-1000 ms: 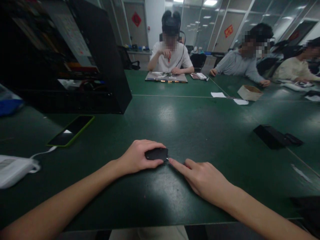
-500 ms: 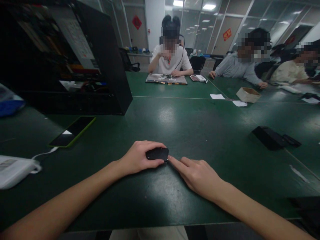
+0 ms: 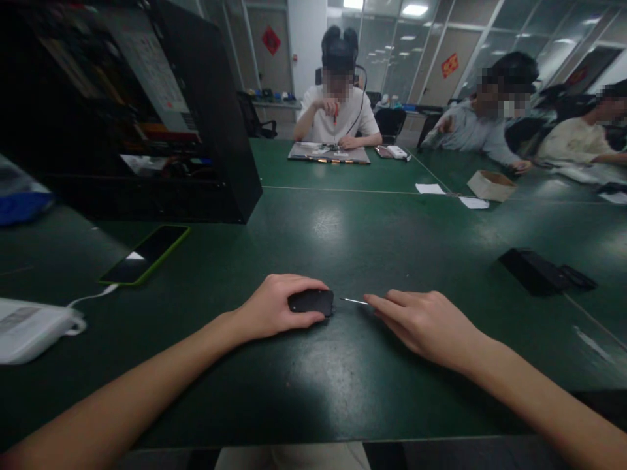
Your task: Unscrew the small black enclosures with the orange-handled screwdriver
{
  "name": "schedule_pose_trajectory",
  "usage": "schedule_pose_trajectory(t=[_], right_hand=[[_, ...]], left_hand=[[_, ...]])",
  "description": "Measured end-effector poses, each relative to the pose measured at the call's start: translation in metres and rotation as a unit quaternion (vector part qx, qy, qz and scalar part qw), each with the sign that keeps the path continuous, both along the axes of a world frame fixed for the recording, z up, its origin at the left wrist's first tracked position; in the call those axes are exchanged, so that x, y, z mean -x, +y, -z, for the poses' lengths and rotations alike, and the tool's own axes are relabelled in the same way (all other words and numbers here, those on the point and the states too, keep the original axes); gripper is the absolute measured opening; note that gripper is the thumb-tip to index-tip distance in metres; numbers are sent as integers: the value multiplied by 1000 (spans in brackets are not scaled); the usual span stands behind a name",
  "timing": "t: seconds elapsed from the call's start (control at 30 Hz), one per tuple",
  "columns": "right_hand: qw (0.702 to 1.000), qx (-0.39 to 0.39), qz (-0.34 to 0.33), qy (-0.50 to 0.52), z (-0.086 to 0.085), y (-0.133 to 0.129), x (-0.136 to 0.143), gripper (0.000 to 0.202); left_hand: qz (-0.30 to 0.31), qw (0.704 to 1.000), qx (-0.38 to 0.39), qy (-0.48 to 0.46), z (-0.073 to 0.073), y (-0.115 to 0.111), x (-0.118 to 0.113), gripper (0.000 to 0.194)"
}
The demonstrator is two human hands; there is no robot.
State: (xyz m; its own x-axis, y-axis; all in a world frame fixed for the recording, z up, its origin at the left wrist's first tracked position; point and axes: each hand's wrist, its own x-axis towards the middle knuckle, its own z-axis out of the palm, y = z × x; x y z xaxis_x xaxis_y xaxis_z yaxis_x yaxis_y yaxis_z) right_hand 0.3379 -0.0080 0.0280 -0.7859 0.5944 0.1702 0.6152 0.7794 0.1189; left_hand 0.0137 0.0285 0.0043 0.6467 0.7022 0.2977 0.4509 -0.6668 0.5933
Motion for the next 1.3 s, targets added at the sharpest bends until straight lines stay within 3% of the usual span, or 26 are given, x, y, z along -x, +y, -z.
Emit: schedule_pose_trajectory(t=[0.37,0.5,0.7,0.93,1.1,1.3], right_hand=[[1000,3,-29,7,-2,18,36,35],[997,32,-40,55,8,32,44,34],[989,10,-72,128,28,39,40,31],[997,-13,-43,69,22,40,26,37],[997,-16,-39,70,15,37,24,36],[997,0,-34,69,14,33,24,33]], left_hand=[[13,1000,13,-14,-1,0,0,43],[8,999,23,-35,-4,2,4,46],[36,997,60,-30,-13,11,16,46],[69,993,99,2,-24,23,38,47],[27,994,100,18,-22,27,43,46],[-53,998,43,-12,-6,20,25,45]])
